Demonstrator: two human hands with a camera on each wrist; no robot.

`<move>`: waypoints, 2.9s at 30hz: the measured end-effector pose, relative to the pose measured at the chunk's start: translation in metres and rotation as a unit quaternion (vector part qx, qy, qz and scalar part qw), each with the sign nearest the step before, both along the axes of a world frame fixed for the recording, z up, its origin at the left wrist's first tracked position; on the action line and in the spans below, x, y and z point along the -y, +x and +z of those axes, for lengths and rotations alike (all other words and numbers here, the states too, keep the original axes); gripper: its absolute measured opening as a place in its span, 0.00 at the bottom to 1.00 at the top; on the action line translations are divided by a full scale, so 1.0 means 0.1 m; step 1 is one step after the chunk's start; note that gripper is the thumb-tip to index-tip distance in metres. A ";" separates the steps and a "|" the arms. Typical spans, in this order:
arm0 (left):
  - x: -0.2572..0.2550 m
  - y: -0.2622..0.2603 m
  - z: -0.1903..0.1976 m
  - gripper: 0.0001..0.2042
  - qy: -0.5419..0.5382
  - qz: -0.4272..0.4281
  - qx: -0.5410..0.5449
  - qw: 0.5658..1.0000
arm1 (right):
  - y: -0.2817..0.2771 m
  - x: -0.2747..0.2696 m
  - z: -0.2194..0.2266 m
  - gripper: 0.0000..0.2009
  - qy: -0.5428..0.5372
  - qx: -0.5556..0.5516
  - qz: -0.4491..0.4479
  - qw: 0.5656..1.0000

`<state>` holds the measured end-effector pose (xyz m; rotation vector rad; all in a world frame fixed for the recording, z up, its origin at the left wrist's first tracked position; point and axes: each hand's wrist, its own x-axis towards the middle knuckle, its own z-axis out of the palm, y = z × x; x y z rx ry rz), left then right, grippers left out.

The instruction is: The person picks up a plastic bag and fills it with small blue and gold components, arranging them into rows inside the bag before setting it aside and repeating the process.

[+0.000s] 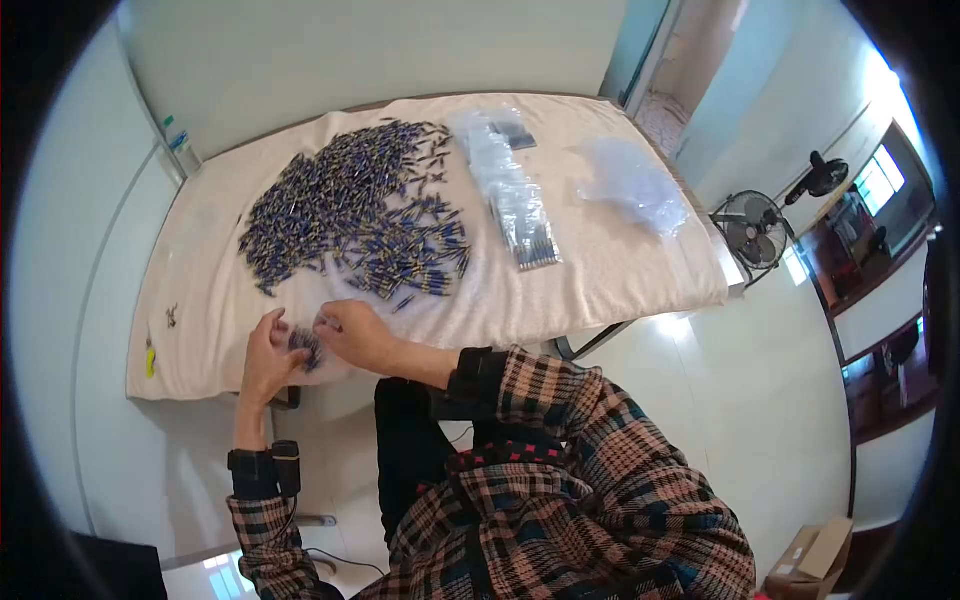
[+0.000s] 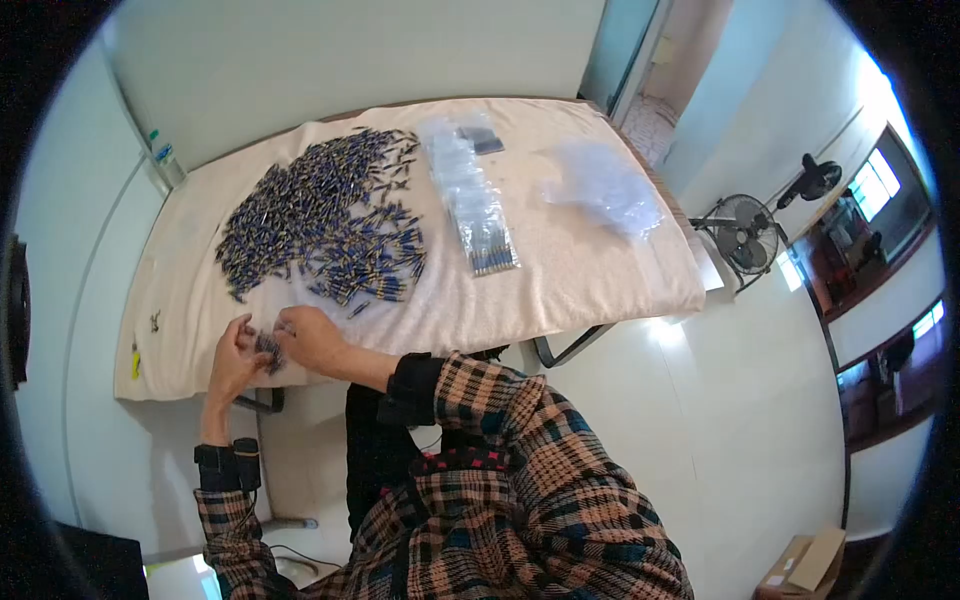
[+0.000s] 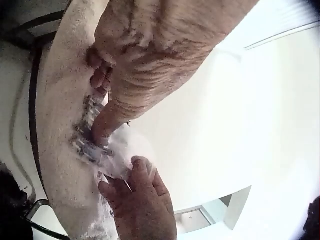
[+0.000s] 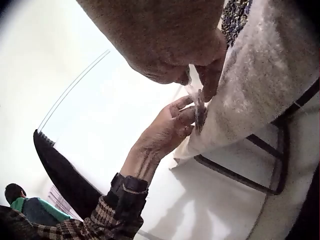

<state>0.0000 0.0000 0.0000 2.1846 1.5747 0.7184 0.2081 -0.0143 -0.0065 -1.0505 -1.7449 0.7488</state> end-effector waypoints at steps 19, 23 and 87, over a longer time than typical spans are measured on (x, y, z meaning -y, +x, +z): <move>0.31 0.75 0.39 0.08 0.091 -0.040 0.175 0.980 | 1.61 -0.09 1.41 0.06 0.074 0.015 -0.048 0.996; 0.26 0.69 0.10 0.07 0.162 -0.001 0.094 0.982 | 2.60 -0.49 1.50 0.08 0.047 -0.041 -0.098 0.993; 0.31 0.71 -0.19 0.11 0.211 0.037 0.014 0.977 | 4.16 -0.17 0.27 0.09 -0.049 0.580 -0.367 0.726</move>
